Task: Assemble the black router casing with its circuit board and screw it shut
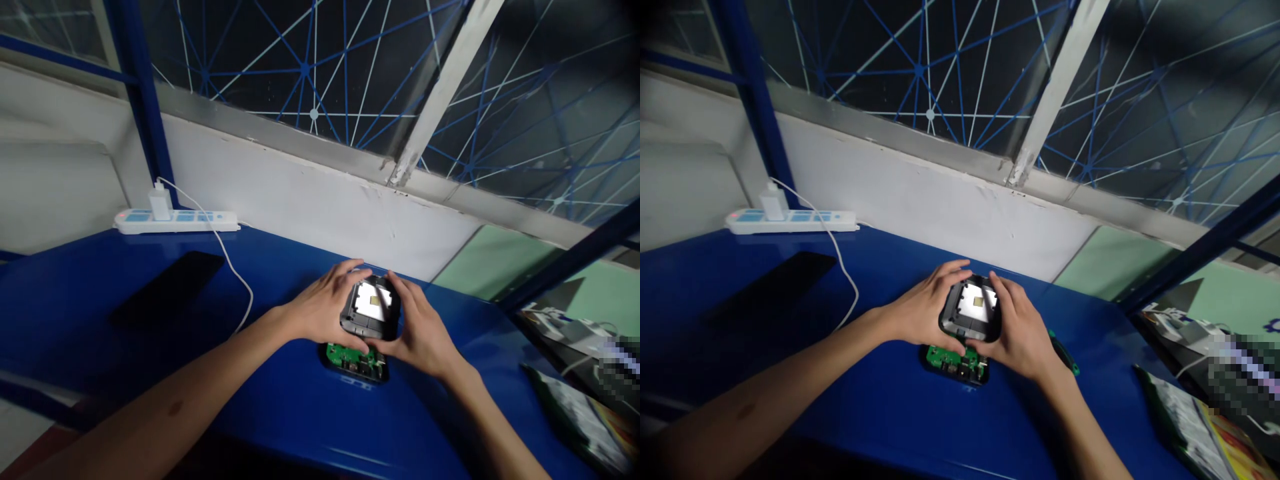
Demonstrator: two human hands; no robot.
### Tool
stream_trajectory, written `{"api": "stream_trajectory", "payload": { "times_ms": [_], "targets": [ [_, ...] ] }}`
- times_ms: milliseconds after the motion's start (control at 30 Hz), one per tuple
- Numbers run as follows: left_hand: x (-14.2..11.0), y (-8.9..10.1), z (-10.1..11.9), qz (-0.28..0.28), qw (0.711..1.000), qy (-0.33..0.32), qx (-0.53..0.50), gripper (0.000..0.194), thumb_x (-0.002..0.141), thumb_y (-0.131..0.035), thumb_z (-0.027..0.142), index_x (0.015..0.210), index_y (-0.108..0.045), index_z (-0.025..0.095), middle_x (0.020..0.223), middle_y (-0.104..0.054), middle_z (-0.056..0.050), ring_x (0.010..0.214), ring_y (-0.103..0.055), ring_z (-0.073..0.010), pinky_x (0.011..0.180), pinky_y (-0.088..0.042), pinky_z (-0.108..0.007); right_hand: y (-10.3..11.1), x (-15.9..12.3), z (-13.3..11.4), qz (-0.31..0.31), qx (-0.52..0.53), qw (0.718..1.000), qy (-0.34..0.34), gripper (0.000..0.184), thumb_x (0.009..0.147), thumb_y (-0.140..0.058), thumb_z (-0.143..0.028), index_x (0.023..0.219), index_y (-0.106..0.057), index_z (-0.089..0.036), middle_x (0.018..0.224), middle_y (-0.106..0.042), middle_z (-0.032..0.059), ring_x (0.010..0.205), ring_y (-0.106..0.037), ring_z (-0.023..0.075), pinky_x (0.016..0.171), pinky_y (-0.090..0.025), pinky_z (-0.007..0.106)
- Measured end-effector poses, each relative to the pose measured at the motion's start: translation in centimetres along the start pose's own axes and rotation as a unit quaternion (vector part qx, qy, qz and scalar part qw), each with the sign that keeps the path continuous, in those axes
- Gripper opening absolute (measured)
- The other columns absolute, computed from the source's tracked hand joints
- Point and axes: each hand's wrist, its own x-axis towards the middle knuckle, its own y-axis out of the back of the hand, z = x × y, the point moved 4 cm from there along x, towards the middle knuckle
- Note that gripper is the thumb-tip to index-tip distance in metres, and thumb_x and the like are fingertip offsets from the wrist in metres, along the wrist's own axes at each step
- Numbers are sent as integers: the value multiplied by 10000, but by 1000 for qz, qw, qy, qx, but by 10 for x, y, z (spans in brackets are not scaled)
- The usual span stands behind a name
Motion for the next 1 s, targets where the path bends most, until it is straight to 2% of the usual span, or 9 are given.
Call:
{"api": "stream_trajectory", "payload": {
  "times_ms": [167,300,467,600,767,867,1000],
  "targets": [
    [1,2,9,-71,997,2,42,1159,669,-861,500,1551,-138,295,1631,-192,-158,1461,-280,-417,1136,-348,-614,-10,-5,-8,-11,-9,1000,22,1127,747,-745,-611,1590,-128,-188,1395,-489,229,1261,-533,416,982,-539,614],
    [1,4,11,-85,995,8,48,1173,651,-865,505,1561,-159,281,1628,-219,-163,1455,-287,-416,1140,-338,-604,-12,-6,-12,7,-4,1000,23,1094,752,-748,-589,1582,-143,-212,1395,-477,225,1252,-534,421,970,-537,632],
    [1,1,9,-100,994,13,44,1206,626,-866,515,1567,-153,268,1592,-281,-164,1448,-282,-415,1148,-323,-597,-13,-6,-13,11,15,1000,-5,1146,728,-770,-585,1594,-113,-223,1383,-472,218,1237,-539,431,968,-532,652],
    [0,-3,7,-96,995,14,37,1159,655,-830,482,1568,-150,265,1527,-342,-157,1396,-331,-406,1113,-369,-571,-14,-8,-12,-13,23,999,-22,1165,753,-757,-578,1609,-47,-229,1444,-433,227,1311,-489,452,1009,-500,676],
    [-2,-5,3,-78,995,3,59,1126,640,-809,404,1562,-181,248,1488,-352,-158,1325,-376,-392,1071,-409,-548,-19,-11,-4,-43,49,997,-28,1169,779,-755,-549,1610,-3,-215,1545,-350,235,1412,-400,432,1100,-449,645],
    [-1,-2,1,-72,996,11,55,1107,636,-802,384,1553,-192,267,1497,-346,-149,1312,-384,-395,1045,-424,-559,-20,-12,2,-47,65,996,-35,1173,778,-758,-552,1611,-5,-212,1577,-328,224,1449,-356,424,1147,-399,643],
    [1,4,3,-54,997,21,44,1089,652,-800,385,1546,-187,284,1511,-341,-144,1336,-368,-403,1039,-424,-571,-18,-13,9,-31,75,995,-52,1223,751,-763,-608,1611,19,-228,1599,-284,227,1466,-334,434,1138,-391,667]
  ]
}}
